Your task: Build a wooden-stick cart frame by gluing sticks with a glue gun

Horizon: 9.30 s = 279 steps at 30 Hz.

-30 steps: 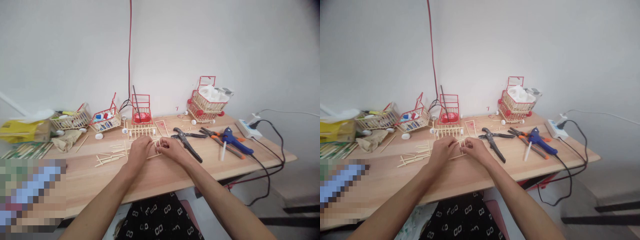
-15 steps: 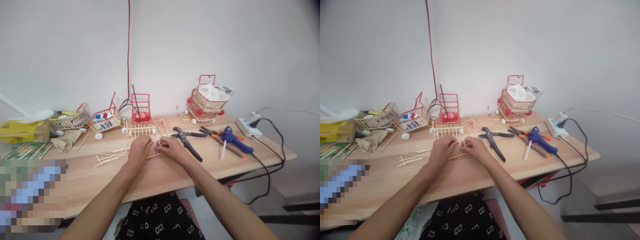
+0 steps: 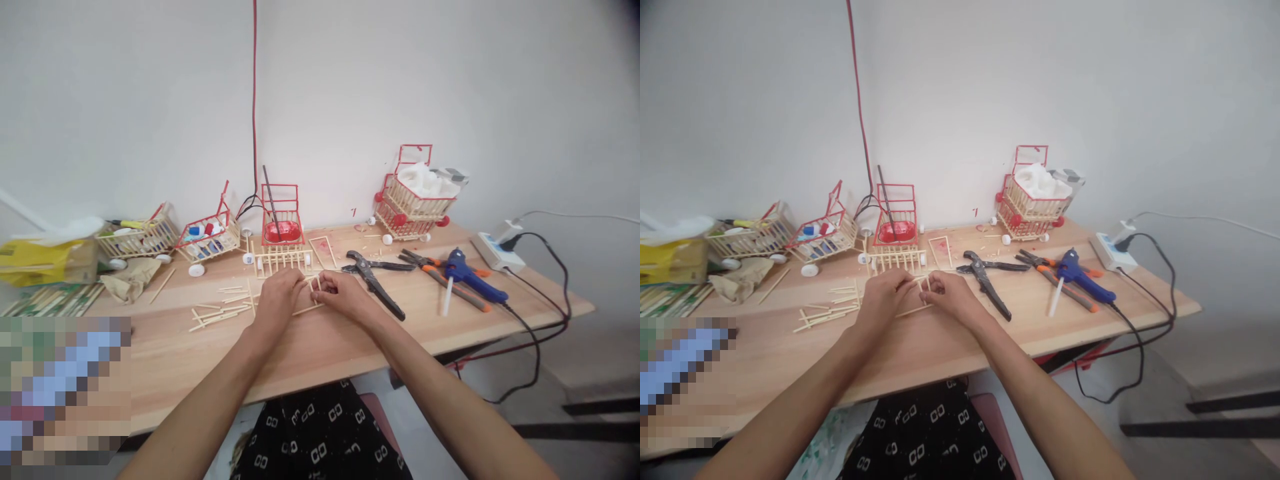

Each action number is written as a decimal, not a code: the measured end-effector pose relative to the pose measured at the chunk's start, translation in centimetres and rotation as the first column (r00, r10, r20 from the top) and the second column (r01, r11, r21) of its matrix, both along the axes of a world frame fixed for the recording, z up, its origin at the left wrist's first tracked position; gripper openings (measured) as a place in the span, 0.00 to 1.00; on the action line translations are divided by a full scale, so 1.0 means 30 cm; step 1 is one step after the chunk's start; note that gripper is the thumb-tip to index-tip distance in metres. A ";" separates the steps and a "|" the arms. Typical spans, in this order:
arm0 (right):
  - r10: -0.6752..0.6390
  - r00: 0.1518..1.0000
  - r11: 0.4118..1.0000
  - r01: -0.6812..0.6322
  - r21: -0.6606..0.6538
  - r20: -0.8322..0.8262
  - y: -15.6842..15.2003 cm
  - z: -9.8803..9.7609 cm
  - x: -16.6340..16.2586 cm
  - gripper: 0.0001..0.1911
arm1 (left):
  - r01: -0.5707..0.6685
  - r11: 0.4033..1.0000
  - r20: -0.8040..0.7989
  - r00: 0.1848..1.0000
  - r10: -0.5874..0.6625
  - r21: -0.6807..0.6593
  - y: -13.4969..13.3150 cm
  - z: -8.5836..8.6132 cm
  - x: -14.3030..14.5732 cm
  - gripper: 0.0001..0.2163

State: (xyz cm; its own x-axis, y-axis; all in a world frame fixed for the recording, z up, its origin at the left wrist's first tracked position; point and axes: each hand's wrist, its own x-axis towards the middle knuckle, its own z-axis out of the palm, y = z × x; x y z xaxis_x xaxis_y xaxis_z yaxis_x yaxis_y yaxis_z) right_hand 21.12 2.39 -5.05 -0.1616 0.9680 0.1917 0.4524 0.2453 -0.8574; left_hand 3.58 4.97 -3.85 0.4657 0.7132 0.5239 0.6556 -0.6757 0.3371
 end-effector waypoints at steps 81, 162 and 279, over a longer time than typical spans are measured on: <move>-0.004 0.998 0.995 -0.002 0.102 0.058 -0.008 0.010 0.019 0.12 | 0.009 0.992 -0.079 0.997 0.001 0.127 -0.038 0.039 0.011 0.08; -0.009 0.979 0.988 0.040 0.149 -0.202 0.005 0.232 -0.119 0.11 | 0.464 0.719 0.835 0.458 0.305 -0.518 -0.070 0.079 -0.052 0.07; 0.126 0.918 0.990 -0.094 0.102 -0.377 0.180 0.165 -0.136 0.17 | 0.516 0.692 0.857 0.399 0.327 -0.505 0.034 0.083 -0.081 0.07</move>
State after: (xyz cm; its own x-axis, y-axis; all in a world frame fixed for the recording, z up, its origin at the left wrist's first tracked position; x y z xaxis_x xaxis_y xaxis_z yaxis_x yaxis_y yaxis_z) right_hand 17.05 7.79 -0.11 -0.1656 0.9273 0.3357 0.0609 0.3494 -0.9350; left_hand 1.15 5.99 -1.36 0.1568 0.9831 0.0949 -0.3429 -0.0359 0.9387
